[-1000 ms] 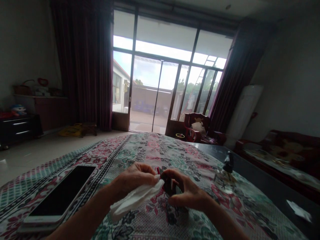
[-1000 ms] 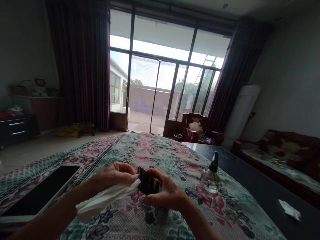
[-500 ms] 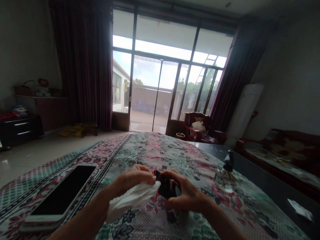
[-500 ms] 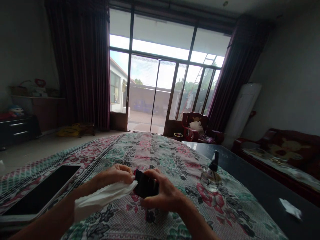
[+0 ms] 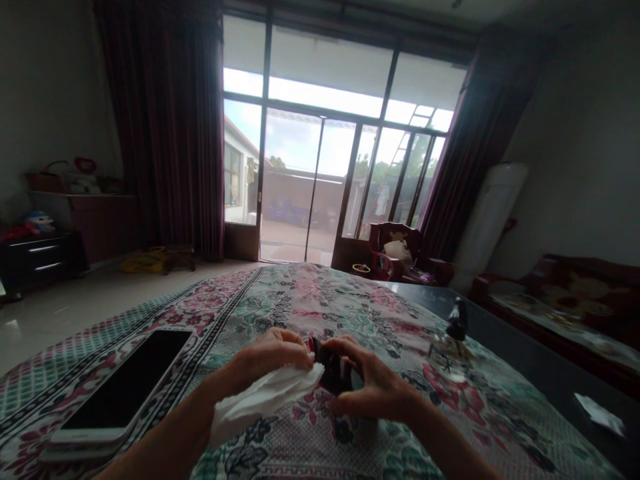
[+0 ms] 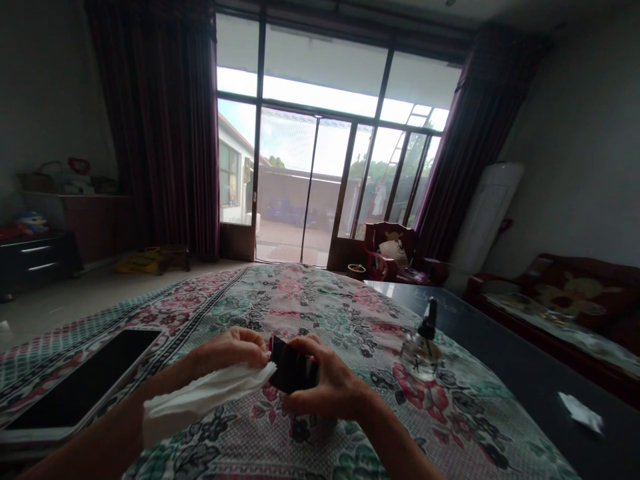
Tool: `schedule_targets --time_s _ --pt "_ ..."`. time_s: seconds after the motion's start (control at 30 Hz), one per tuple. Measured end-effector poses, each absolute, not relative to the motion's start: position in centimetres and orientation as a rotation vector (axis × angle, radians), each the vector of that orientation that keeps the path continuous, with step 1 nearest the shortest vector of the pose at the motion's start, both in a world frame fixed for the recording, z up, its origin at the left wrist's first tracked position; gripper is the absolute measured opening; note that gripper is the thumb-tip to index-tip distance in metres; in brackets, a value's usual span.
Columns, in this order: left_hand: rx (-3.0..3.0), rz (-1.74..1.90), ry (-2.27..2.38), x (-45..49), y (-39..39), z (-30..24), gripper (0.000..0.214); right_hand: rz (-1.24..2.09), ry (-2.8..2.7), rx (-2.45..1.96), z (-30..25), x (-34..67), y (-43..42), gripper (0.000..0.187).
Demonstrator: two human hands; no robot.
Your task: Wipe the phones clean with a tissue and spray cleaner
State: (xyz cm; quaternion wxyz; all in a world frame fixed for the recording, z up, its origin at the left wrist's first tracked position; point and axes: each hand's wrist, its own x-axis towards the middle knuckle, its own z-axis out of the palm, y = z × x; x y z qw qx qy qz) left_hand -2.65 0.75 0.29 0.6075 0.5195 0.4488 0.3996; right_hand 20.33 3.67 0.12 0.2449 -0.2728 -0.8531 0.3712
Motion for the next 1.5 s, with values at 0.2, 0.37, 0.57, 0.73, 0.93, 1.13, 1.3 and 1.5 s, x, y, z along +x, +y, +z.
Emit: schedule_targets --time_s 0.2,0.37,0.57,0.73,0.93,1.13,1.3,1.5 --pt "1.192 0.953 1.093 -2.2 0.5 0.4 0.006 0.969 -2.351 -0.788 0.2 19.9 3.2 0.067" --pt "1.205 1.107 1.227 -2.3 0.8 0.6 0.011 1.018 -2.317 -0.804 0.2 20.1 3.5 0.065" --pt "1.196 1.167 1.162 -4.2 1.0 2.0 0.021 1.182 -2.226 -0.742 -0.2 20.6 4.2 0.061" --pt "1.221 1.172 1.154 -2.0 -0.6 3.1 0.022 1.157 -2.233 -0.720 -0.4 20.5 4.3 0.061" --pt "1.312 1.248 1.167 -0.5 -0.9 2.5 0.021 1.098 -2.271 -0.733 -0.3 20.5 4.1 0.063" --pt "1.451 1.235 1.164 -0.8 -0.5 2.0 0.019 1.075 -2.312 -0.766 0.0 20.4 3.9 0.062" --pt "1.451 1.289 1.213 -0.8 -0.4 1.9 0.018 1.068 -2.312 -0.759 -0.1 20.4 3.9 0.064" --pt "1.457 1.265 1.170 -0.9 0.0 1.4 0.019 1.075 -2.308 -0.747 0.1 20.3 3.8 0.061"
